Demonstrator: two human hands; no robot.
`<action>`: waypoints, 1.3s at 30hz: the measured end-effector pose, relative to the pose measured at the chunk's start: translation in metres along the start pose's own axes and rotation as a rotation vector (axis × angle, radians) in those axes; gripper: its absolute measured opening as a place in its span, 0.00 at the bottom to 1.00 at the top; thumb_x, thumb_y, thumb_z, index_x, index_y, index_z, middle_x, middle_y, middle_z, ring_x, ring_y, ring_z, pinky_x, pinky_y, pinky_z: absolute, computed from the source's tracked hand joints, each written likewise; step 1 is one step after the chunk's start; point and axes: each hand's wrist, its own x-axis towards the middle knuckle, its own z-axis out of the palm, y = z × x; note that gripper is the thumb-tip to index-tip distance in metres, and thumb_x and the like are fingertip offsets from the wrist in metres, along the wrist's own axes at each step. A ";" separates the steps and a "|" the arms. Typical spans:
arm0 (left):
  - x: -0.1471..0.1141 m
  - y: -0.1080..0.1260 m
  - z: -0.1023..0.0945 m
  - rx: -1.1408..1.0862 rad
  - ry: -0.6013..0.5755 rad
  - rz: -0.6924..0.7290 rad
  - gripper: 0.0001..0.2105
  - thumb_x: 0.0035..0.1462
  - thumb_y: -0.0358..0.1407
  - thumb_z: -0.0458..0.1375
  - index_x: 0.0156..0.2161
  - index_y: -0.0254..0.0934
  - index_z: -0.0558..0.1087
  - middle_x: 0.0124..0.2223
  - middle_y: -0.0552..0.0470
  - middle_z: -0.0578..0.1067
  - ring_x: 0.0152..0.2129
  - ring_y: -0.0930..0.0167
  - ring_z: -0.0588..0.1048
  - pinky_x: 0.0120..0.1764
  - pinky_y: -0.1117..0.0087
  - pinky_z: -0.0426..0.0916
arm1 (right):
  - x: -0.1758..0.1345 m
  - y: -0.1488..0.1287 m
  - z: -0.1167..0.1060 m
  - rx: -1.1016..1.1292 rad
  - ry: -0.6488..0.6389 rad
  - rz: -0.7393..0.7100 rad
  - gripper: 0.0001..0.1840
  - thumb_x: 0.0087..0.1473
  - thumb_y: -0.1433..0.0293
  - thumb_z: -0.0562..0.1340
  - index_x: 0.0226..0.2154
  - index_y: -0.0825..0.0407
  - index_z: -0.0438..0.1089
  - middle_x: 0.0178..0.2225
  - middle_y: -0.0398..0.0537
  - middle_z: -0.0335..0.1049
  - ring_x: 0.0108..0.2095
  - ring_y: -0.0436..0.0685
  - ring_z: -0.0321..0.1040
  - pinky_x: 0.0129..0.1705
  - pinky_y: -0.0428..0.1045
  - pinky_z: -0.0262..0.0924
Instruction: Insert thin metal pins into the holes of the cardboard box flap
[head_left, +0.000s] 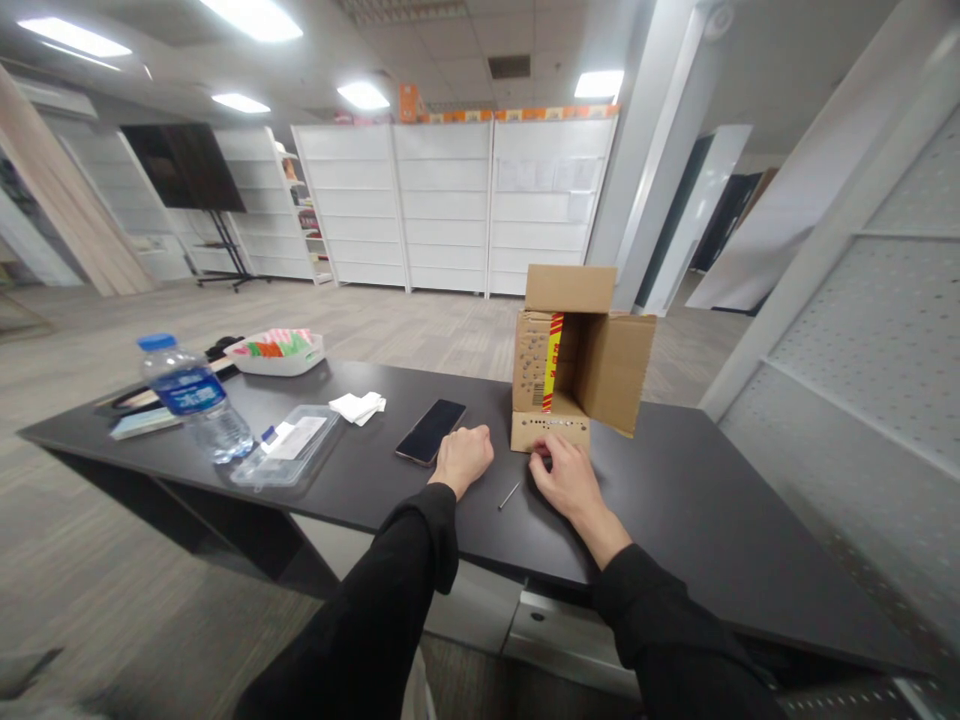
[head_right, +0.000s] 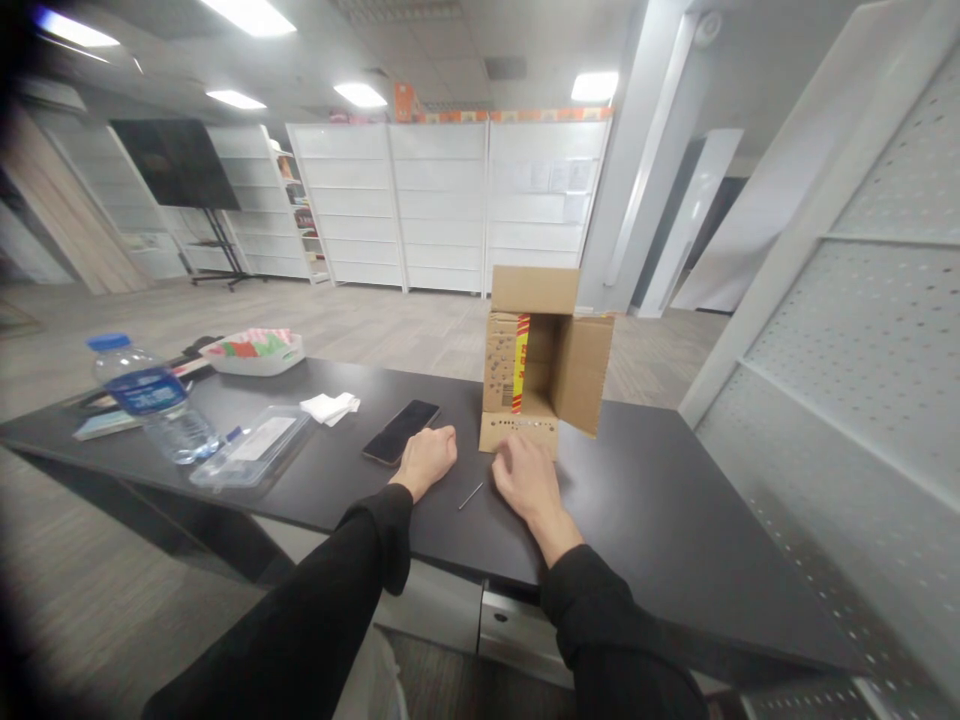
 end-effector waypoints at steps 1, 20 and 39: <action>0.000 0.000 0.000 -0.002 -0.004 0.002 0.17 0.62 0.34 0.43 0.42 0.38 0.75 0.39 0.42 0.78 0.39 0.62 0.78 0.41 0.64 0.70 | 0.000 -0.001 -0.001 0.000 -0.012 -0.010 0.06 0.53 0.71 0.55 0.35 0.51 0.66 0.35 0.47 0.72 0.39 0.56 0.67 0.42 0.50 0.51; 0.002 0.000 0.003 -0.004 0.007 0.010 0.17 0.62 0.35 0.42 0.42 0.38 0.75 0.38 0.43 0.79 0.38 0.63 0.78 0.41 0.65 0.69 | -0.005 -0.007 -0.005 -0.082 -0.087 -0.024 0.10 0.51 0.72 0.56 0.37 0.51 0.66 0.32 0.45 0.70 0.37 0.56 0.65 0.41 0.50 0.47; 0.005 0.000 0.001 -0.002 0.012 0.021 0.18 0.62 0.35 0.42 0.42 0.39 0.75 0.38 0.43 0.79 0.38 0.62 0.78 0.40 0.65 0.69 | -0.004 -0.007 -0.004 -0.093 -0.126 -0.013 0.09 0.50 0.72 0.56 0.36 0.51 0.66 0.34 0.46 0.71 0.37 0.55 0.64 0.40 0.49 0.45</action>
